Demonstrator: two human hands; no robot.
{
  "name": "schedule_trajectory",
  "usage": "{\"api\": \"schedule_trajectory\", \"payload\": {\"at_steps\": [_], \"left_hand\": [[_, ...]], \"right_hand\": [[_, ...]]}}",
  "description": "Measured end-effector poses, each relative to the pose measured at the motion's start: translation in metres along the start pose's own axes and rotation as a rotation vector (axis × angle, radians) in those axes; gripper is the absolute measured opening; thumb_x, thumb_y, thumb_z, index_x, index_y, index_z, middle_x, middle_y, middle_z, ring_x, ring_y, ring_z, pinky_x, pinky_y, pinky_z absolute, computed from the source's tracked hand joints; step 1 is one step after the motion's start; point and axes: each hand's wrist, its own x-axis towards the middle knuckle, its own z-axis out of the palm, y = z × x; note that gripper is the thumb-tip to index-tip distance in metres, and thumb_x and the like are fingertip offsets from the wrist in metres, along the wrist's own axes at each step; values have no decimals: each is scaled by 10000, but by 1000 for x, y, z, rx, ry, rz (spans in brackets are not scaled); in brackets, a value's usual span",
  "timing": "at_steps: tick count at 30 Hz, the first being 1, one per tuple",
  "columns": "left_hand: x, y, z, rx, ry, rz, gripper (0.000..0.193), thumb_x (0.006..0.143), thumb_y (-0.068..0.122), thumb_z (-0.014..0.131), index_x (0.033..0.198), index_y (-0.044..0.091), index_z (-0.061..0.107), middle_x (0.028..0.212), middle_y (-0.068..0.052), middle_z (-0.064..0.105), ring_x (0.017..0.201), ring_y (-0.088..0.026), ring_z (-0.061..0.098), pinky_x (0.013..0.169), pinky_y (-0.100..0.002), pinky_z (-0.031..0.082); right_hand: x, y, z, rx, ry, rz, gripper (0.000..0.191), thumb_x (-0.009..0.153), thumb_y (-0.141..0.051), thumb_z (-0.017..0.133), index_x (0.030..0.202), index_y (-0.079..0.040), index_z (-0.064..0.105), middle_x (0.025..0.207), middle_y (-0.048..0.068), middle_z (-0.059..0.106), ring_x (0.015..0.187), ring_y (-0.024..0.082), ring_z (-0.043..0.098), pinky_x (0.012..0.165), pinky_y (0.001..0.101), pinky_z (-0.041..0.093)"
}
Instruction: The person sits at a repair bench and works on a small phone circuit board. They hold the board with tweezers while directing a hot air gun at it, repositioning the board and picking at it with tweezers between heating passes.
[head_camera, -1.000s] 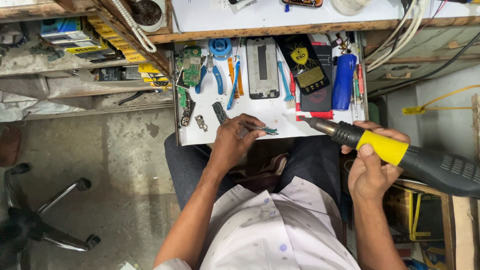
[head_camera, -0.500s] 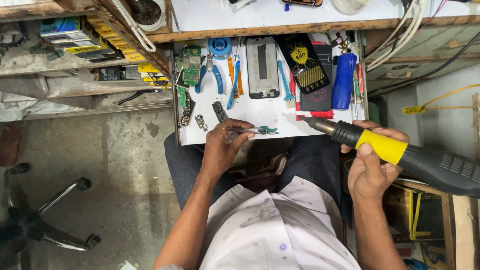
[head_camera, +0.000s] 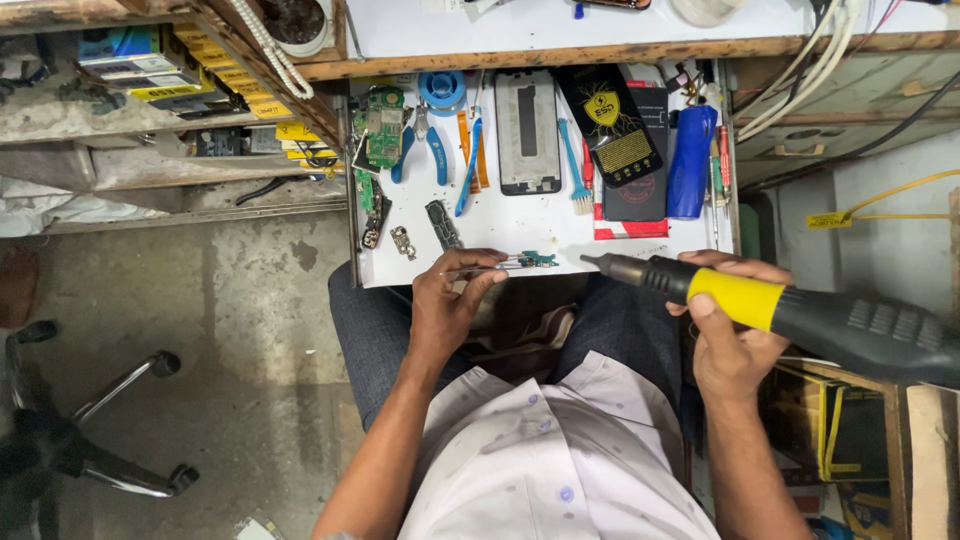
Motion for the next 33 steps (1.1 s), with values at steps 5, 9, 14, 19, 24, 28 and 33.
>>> {"api": "schedule_trajectory", "payload": {"at_steps": [5,9,14,19,24,28,33], "left_hand": [[-4,-13,5,-97,22,-6,179,925,98,769,1042,-7,684,1080,-106,787,997,-142,740,876,-278,614],[-5,-18,7,-142,43,-52,155,922,86,760,1017,-18,695,1080,-103,774,992,-137,734,870,-268,612],[-6,-19,9,-125,77,-32,128,927,66,767,1002,-28,723,1058,-104,773,959,-134,724,855,-267,596],[-5,-17,11,-170,80,-55,135,929,72,766,1011,-19,710,1028,-91,782,924,-119,712,842,-253,585],[-5,-11,10,-106,81,-51,134,932,84,763,1005,-22,725,1008,-91,784,899,-114,712,812,-250,576],[-6,-8,10,-38,100,-9,115,925,60,770,988,-34,748,1005,-101,784,913,-135,720,818,-257,576],[-6,-6,11,-134,63,-76,109,917,57,759,992,-20,746,1030,-88,779,926,-127,744,814,-246,600]], "right_hand": [[8,-5,12,-158,-91,-2,392,967,-53,726,1269,-18,478,1166,225,666,987,222,669,807,319,594],[15,-4,25,-188,-176,-63,360,996,-8,726,1246,-4,467,1178,208,643,1138,248,659,1045,365,551],[21,-4,36,-202,-234,-46,374,969,26,720,1258,-5,486,1152,194,644,1135,256,668,1065,395,537],[25,-5,41,-275,-256,-56,361,963,24,730,1237,-5,496,1201,176,660,1117,238,671,1073,391,540],[26,-5,45,-339,-265,-51,356,943,35,745,1216,5,517,1173,162,648,1141,238,680,1069,390,549],[27,-4,50,-374,-289,-60,365,928,32,748,1207,14,513,1159,165,669,1111,223,680,1026,360,551],[28,-6,53,-400,-294,-73,362,927,25,754,1199,18,516,1150,163,684,1084,210,682,994,343,560]]}}
